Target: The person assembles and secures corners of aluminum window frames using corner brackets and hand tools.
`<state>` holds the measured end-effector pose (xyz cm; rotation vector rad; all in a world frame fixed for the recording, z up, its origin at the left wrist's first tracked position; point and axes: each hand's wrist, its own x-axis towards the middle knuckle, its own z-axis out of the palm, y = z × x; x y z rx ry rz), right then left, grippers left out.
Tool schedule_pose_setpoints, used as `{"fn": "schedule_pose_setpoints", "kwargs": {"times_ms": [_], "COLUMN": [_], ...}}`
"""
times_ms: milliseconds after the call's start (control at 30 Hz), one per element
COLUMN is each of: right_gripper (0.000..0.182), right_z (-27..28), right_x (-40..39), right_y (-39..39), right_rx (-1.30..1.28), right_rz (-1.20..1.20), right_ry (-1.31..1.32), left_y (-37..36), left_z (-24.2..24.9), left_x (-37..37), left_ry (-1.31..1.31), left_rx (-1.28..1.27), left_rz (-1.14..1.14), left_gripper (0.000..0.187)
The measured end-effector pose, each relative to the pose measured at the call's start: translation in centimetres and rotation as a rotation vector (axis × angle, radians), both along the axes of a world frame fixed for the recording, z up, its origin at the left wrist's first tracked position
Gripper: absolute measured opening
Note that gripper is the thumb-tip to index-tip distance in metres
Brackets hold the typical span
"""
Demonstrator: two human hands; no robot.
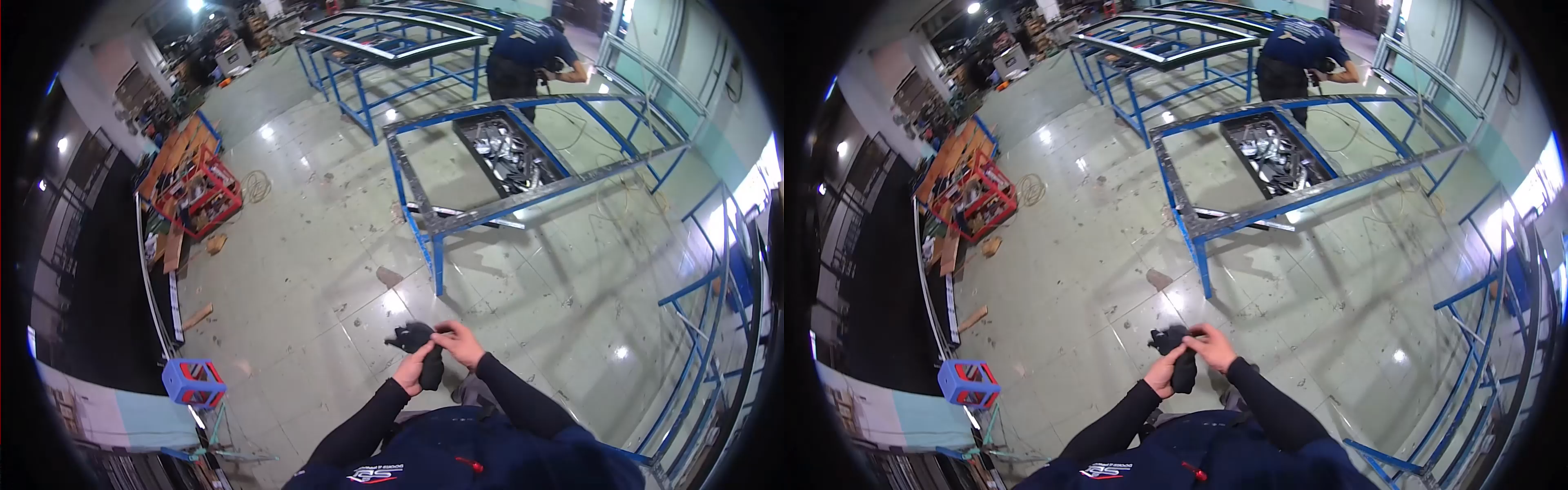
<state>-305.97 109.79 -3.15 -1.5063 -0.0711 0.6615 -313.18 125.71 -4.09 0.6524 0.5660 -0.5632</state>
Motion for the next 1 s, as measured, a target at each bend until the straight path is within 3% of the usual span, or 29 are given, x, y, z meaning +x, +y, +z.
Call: {"fn": "schedule_pose_setpoints", "kwargs": {"times_ms": [67, 133, 267, 367, 400, 500, 633, 767, 833, 900, 933, 1000], "right_gripper": [0.054, 0.064, 0.048, 0.034, 0.022, 0.019, 0.019, 0.018, 0.017, 0.019, 0.022, 0.024], "right_z": [-2.2, -2.7, -4.5, -0.5, 1.7, 5.5, 5.0, 7.3, 7.7, 10.0, 12.3, 11.6], "right_x": [-0.1, -0.4, -2.8, -3.3, -2.9, -0.8, 4.6, 13.5, 18.1, 21.7, 22.8, 23.8], "right_y": [-6.1, -12.4, -25.4, -33.7, -35.8, -41.5, -50.3, -60.8, -66.5, -72.1, -75.1, -82.5], "right_rx": [0.03, 0.1, 0.545, 0.399, 0.359, 0.269, 0.136, -0.149, -0.215, -0.176, -0.316, -0.412], "right_rz": [-0.229, -0.376, -0.387, -0.442, -0.568, -0.812, -1.023, -0.929, -0.883, -0.896, -0.89, -0.84], "right_ry": [0.09, 0.195, 0.329, 0.24, 0.197, 0.121, -0.085, -0.253, -0.265, -0.214, -0.191, -0.198], "left_y": [-4.0, -9.1, -20.3, -27.5, -29.7, -35.7, -43.3, -52.2, -57.7, -64.3, -68.1, -76.1], "left_z": [2.2, 2.9, 4.5, 7.0, 7.9, 7.8, 4.5, 5.1, 5.0, 7.9, 8.4, 9.7], "left_x": [3.3, 6.1, 10.6, 12.9, 13.8, 17.5, 24.8, 34.2, 39.8, 44.7, 47.2, 52.1], "left_ry": [-0.033, -0.108, -0.297, -0.438, -0.496, -0.367, -0.238, -0.355, -0.389, -0.193, -0.219, -0.29], "left_rx": [0.145, 0.188, 0.087, 0.029, 0.031, 0.032, -0.09, -0.289, -0.353, -0.421, -0.425, -0.387], "left_rz": [-0.2, -0.446, -0.865, -0.994, -1.01, -1.034, -0.909, -0.511, -0.468, -0.441, -0.424, -0.467], "left_gripper": [0.025, 0.033, 0.047, 0.051, 0.052, 0.055, 0.044, 0.041, 0.036, 0.025, 0.021, 0.016]}}
